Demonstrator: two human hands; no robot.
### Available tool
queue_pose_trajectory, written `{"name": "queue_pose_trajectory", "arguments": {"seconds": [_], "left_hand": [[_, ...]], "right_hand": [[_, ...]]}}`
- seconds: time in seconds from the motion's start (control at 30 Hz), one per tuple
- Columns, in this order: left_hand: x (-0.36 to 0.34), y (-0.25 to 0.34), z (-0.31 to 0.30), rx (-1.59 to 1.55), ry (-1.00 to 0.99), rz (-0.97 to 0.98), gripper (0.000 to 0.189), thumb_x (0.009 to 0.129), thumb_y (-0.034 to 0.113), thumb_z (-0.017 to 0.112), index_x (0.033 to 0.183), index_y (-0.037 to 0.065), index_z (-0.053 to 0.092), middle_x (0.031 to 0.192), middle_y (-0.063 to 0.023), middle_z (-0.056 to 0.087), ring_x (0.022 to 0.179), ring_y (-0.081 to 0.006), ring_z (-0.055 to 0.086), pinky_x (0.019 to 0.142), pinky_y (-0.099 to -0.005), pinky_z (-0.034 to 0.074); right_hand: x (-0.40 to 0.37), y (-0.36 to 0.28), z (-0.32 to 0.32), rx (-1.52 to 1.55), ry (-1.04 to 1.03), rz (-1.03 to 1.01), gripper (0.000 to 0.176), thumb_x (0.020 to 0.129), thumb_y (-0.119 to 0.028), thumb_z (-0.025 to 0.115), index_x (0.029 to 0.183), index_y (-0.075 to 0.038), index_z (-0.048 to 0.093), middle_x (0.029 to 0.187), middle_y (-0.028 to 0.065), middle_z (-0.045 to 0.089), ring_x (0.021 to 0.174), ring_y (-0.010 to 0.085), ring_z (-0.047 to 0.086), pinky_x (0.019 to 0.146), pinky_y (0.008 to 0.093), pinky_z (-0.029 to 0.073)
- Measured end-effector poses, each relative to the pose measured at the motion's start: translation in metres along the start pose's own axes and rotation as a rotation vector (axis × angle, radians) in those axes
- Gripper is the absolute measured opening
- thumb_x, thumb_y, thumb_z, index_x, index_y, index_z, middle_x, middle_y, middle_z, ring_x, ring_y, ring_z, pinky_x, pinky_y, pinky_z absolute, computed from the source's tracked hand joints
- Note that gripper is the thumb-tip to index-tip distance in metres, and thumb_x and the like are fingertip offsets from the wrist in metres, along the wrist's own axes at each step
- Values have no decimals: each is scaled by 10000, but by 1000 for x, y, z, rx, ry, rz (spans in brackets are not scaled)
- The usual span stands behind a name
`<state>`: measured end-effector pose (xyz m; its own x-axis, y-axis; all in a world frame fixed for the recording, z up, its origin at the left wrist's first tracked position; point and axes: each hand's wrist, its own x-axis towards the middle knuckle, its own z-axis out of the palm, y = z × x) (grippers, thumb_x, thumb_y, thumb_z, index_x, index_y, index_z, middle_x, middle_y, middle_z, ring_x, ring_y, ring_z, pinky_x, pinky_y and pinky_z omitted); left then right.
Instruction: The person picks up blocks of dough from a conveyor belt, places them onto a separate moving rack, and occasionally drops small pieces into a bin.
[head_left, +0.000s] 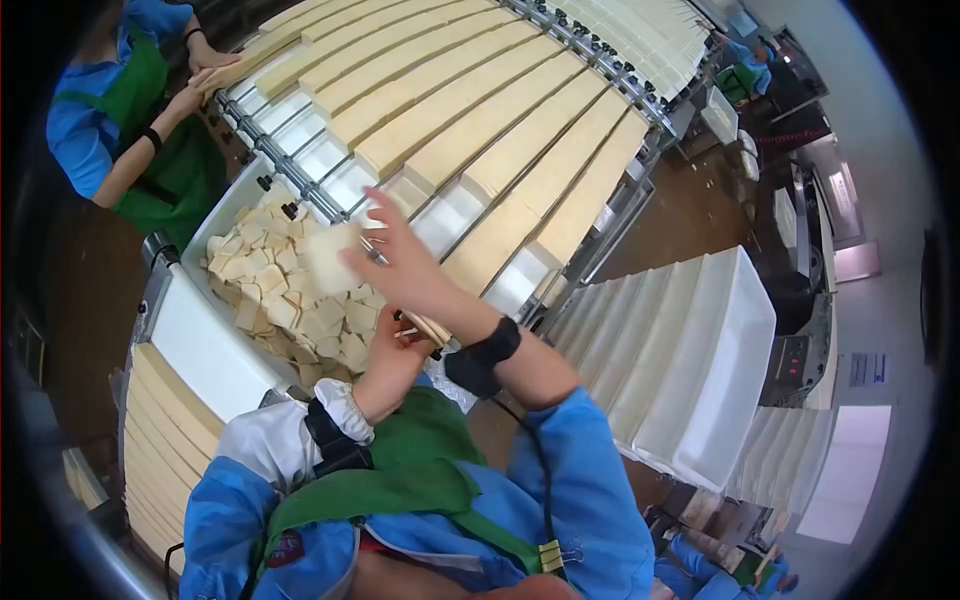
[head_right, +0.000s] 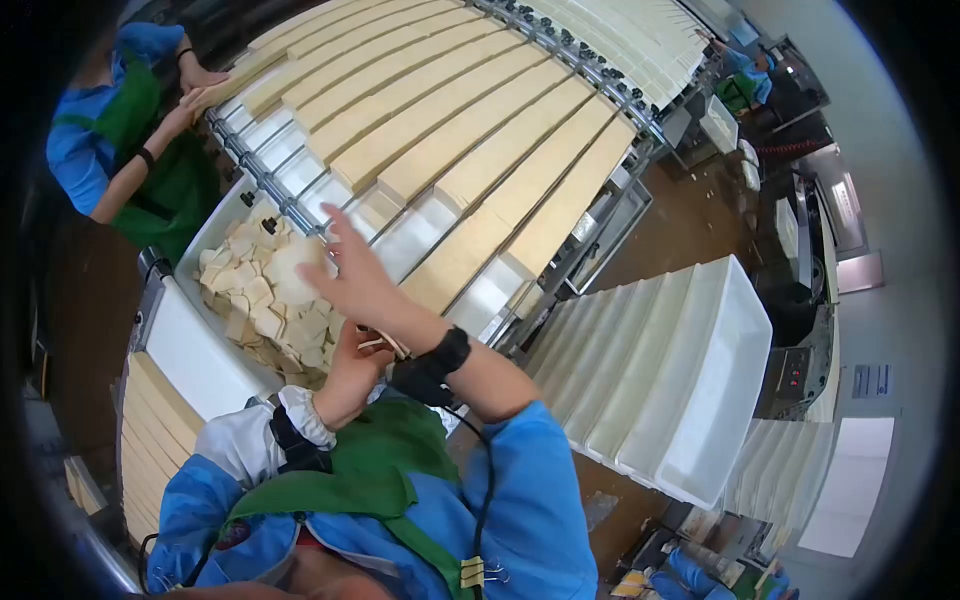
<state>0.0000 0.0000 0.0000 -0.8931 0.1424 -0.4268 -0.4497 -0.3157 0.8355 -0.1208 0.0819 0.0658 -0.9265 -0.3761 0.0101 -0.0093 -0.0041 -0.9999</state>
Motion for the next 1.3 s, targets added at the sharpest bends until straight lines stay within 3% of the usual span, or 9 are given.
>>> {"name": "queue_pose_trajectory", "arguments": {"seconds": [0.07, 0.2, 0.37, 0.5, 0.7, 0.9, 1.1, 1.13, 1.3], "left_hand": [[-3, 10, -7, -27, -5, 77, 768, 887, -54, 704, 1528, 148, 332, 1278, -147, 530, 1142, -242, 627, 911, -331, 539], [-1, -2, 5, 31, 126, -8, 668, 879, -16, 736, 1414, 130, 365, 1198, -130, 535, 962, -186, 636, 769, -288, 523], [6, -9, 2, 34, 134, 16, 659, 890, 38, 771, 1404, 130, 369, 1153, -123, 542, 870, -140, 618, 678, -257, 494], [12, -20, -6, 116, 175, 8, 595, 938, 95, 767, 1391, 110, 381, 1110, -116, 572, 863, -134, 618, 672, -249, 494], [13, -29, -21, 44, 104, 10, 504, 992, 55, 696, 1396, 94, 399, 1140, -118, 611, 870, -113, 617, 683, -237, 490], [17, -31, -26, 55, 15, 101, 514, 988, -61, 608, 1431, 102, 405, 1175, -92, 620, 918, -108, 635, 743, -227, 506], [6, 20, -50, -49, -212, 54, 497, 955, -105, 580, 1397, 91, 468, 1244, -103, 643, 1109, -162, 657, 935, -293, 545], [3, 31, -59, -35, -244, 43, 481, 952, -104, 582, 1383, 88, 483, 1253, -101, 643, 1118, -166, 656, 954, -303, 544], [-1, 37, -99, 29, -170, 52, 429, 942, -103, 576, 1334, 63, 524, 1233, -88, 655, 1104, -162, 661, 976, -311, 537]], "right_hand": [[-5, 0, 21, -333, 87, -235, 487, 949, -220, 713, 1364, -36, 537, 1229, 187, 616, 1187, 377, 609, 1003, 438, 499], [-66, 21, -30, -788, 277, -163, 209, 872, -137, 692, 1026, 4, 676, 974, 212, 608, 996, 405, 591, 859, 495, 495], [-100, 55, -53, -1192, 322, -59, 136, 849, -77, 651, 944, 15, 684, 939, 205, 607, 927, 401, 574, 812, 498, 486], [-101, 57, -45, -1105, 337, -88, 146, 847, -92, 657, 910, 38, 684, 948, 218, 613, 925, 395, 568, 815, 485, 487], [-107, 56, -39, -826, 240, 108, 469, 807, -203, 798, 1143, 63, 609, 1049, 247, 631, 1081, 426, 586, 923, 493, 494], [-100, 58, -53, -857, 143, -51, 900, 747, -298, 881, 1439, 65, 434, 1296, 296, 615, 1207, 452, 598, 1034, 464, 498], [-111, 20, -74, -416, 199, 260, 874, 758, -152, 812, 1516, -10, 400, 1335, 206, 594, 1277, 328, 595, 1070, 396, 484], [-122, 30, -90, -372, 262, 195, 897, 742, -86, 790, 1536, -19, 379, 1329, 164, 588, 1293, 271, 577, 1083, 370, 473], [-126, 82, -180, -608, 425, 101, 827, 703, -8, 729, 1480, 11, 450, 1400, 236, 546, 1318, 348, 549, 1135, 422, 440]]}}
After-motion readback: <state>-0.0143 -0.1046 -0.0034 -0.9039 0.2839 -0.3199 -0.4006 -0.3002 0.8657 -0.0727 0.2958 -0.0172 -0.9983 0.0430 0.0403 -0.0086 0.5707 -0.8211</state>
